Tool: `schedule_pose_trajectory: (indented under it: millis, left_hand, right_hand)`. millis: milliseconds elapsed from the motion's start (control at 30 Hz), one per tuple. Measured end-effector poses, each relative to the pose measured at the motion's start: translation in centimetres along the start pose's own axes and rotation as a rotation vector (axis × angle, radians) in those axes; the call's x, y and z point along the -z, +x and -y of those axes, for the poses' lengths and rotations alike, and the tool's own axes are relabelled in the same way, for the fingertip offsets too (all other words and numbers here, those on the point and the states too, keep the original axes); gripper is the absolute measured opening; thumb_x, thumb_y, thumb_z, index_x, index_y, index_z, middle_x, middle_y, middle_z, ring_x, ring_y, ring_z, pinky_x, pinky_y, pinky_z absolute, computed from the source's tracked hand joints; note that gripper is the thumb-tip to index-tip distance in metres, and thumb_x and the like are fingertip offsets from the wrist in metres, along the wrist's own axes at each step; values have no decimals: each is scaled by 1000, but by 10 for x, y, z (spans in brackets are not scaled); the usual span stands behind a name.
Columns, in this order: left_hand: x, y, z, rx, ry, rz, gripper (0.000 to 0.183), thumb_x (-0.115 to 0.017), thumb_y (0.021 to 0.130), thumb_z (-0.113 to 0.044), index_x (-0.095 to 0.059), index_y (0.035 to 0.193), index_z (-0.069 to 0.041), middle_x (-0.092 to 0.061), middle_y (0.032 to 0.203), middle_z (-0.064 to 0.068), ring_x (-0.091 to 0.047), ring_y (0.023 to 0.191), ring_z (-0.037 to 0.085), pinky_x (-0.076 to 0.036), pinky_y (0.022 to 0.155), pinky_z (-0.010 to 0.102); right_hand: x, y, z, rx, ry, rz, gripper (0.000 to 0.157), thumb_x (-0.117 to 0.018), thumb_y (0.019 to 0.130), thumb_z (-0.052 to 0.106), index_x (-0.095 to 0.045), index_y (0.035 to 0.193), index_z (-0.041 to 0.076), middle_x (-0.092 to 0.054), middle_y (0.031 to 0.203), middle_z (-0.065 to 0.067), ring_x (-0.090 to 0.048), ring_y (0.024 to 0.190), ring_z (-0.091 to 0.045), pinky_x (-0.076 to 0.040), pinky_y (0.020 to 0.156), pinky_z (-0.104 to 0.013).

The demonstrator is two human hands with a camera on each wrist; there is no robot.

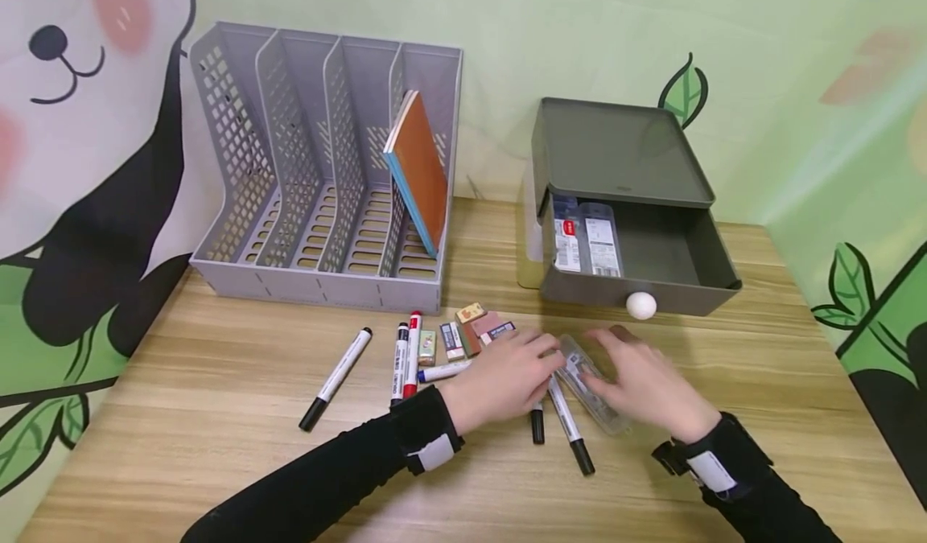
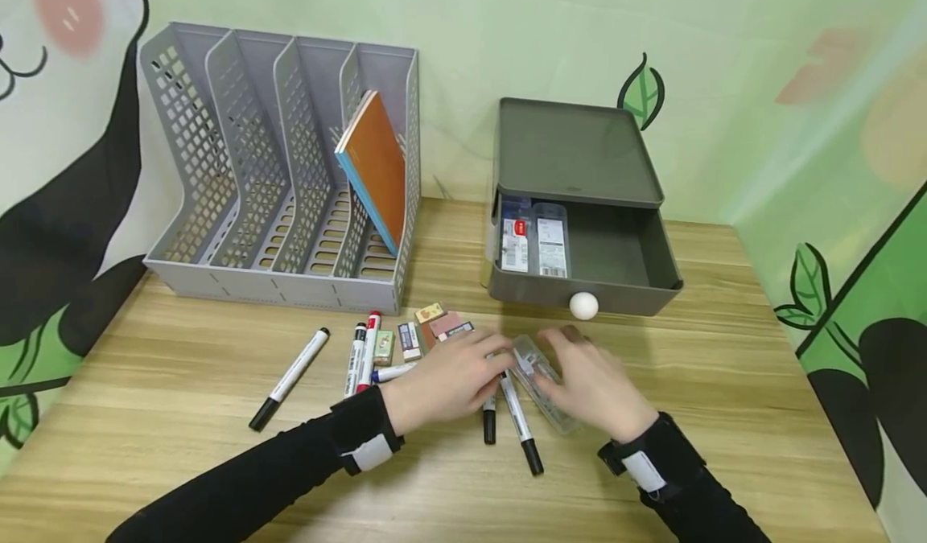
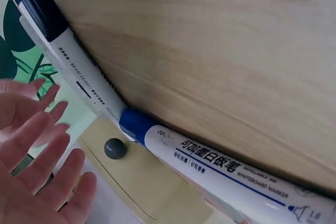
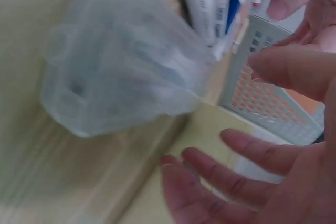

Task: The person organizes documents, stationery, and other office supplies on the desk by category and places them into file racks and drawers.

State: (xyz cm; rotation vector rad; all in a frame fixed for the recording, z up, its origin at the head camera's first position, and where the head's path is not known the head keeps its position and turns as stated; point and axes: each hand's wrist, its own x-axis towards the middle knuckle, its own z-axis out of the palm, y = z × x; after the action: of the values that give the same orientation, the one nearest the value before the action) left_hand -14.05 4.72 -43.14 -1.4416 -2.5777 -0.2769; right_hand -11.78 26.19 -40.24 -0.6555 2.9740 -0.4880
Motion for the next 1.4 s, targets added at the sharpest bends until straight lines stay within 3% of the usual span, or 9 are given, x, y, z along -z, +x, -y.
schedule_pose_trajectory:
  millis: [200, 300, 400, 767, 933, 1100, 1233, 1400]
  left_hand:
    - [-2, 1, -4, -29, -2, 149, 29, -59, 92, -25, -63, 121, -21, -54, 132, 3, -48, 123, 26, -40, 102, 44]
    - [-3, 1, -6, -56, -6, 211, 28, -58, 93, -25, -63, 121, -25, -51, 136, 2, -45, 126, 27, -37, 104, 50]
    - [-5, 0, -7, -69, -12, 229, 28, -58, 93, -23, -64, 120, -28, -50, 137, 1, -42, 129, 27, -35, 104, 53]
    - [-7, -4, -4, -84, -37, 184, 23, -64, 88, -19, -69, 109, -28, -56, 127, -1, -47, 123, 23, -38, 103, 43]
    - [-9, -5, -2, -84, -41, 175, 24, -64, 88, -20, -67, 111, -28, -56, 128, -2, -48, 122, 23, -36, 106, 45]
    - [-9, -6, 2, -89, -75, 137, 27, -65, 87, -18, -67, 113, -26, -57, 127, 0, -52, 117, 20, -39, 103, 37]
    - [-5, -8, 7, -52, -161, 85, 26, -63, 88, -15, -68, 113, -22, -60, 123, 2, -54, 111, 18, -44, 96, 31]
    - [3, -12, 14, 65, -244, -8, 22, -61, 89, -14, -69, 109, -16, -63, 113, 1, -56, 103, 15, -47, 91, 29]
  right_hand:
    - [-10, -1, -6, -138, 15, 151, 77, -74, 79, 34, -38, 137, -1, -55, 112, -22, -58, 80, -24, -50, 60, -37]
    - [-14, -2, -7, -173, 14, 180, 81, -75, 77, 35, -36, 138, -3, -54, 107, -20, -55, 77, -23, -48, 58, -33]
    - [-18, -2, -7, -177, -1, 186, 81, -75, 76, 35, -37, 136, -4, -54, 104, -18, -54, 75, -21, -46, 56, -31]
    - [-24, -5, -10, -172, -2, 134, 65, -74, 71, 24, -49, 124, -4, -54, 95, -13, -54, 73, -21, -48, 57, -34]
    - [-26, -6, -12, -187, 22, 113, 64, -74, 69, 23, -50, 123, -3, -53, 95, -13, -53, 72, -21, -48, 56, -34]
    - [-26, -7, -14, -175, 42, 83, 65, -76, 68, 23, -51, 122, -3, -53, 96, -14, -54, 72, -22, -49, 56, -33]
    - [-26, -7, -13, -149, 60, 31, 65, -76, 66, 20, -50, 122, -3, -54, 97, -15, -55, 71, -22, -51, 55, -33]
    - [-25, -8, -7, -126, 74, -40, 65, -75, 66, 19, -50, 122, -3, -57, 96, -14, -57, 68, -20, -50, 51, -29]
